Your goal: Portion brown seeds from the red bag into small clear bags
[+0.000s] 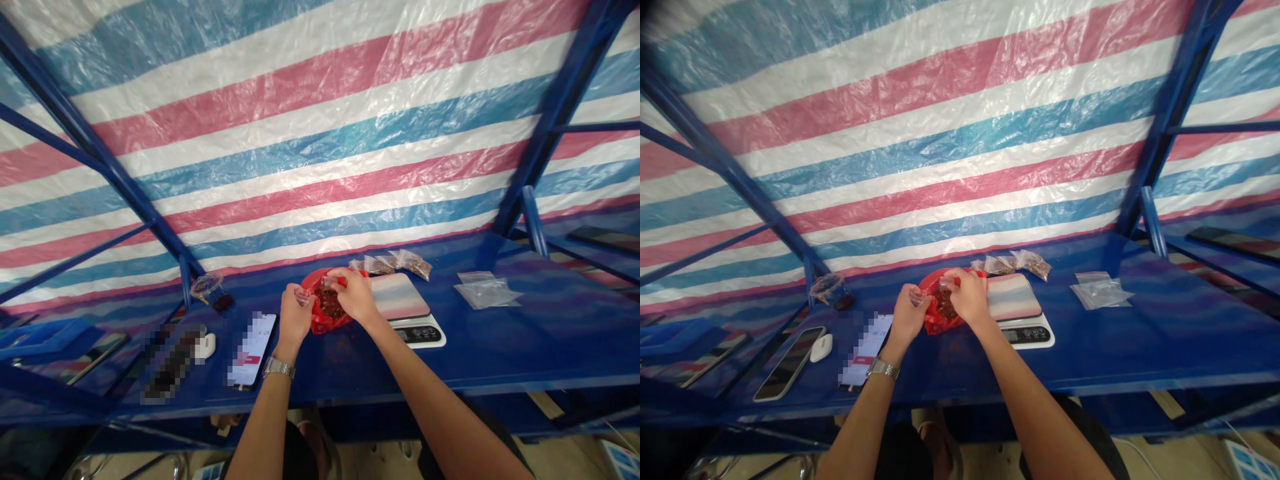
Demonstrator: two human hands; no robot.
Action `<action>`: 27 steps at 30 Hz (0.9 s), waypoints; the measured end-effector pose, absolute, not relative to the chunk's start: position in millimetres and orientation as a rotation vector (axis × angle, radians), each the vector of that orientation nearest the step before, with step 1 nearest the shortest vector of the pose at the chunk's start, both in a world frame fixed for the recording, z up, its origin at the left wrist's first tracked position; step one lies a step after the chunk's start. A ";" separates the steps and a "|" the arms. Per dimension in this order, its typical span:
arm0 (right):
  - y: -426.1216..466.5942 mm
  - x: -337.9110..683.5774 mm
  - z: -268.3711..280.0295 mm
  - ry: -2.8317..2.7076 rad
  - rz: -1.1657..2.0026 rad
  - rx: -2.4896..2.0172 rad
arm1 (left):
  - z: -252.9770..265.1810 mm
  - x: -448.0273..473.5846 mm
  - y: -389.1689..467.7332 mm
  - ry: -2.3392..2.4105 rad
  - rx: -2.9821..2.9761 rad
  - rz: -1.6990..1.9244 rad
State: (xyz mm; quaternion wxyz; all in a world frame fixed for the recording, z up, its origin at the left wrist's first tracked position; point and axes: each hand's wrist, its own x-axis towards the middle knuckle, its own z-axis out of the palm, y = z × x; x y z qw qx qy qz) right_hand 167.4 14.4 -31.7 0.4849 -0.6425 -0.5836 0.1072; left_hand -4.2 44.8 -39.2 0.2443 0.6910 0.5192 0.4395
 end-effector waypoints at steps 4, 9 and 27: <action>8.9 165.8 -21.1 -1.504 0.232 -1.365 | -40.6 -0.4 44.2 1.341 2.015 1.172; 2.4 157.6 -18.0 -1.765 0.153 -1.164 | -42.8 4.2 46.2 1.236 2.036 1.148; 0.3 172.2 -12.6 -1.803 0.151 -1.404 | -26.5 -5.3 46.5 1.306 2.054 1.377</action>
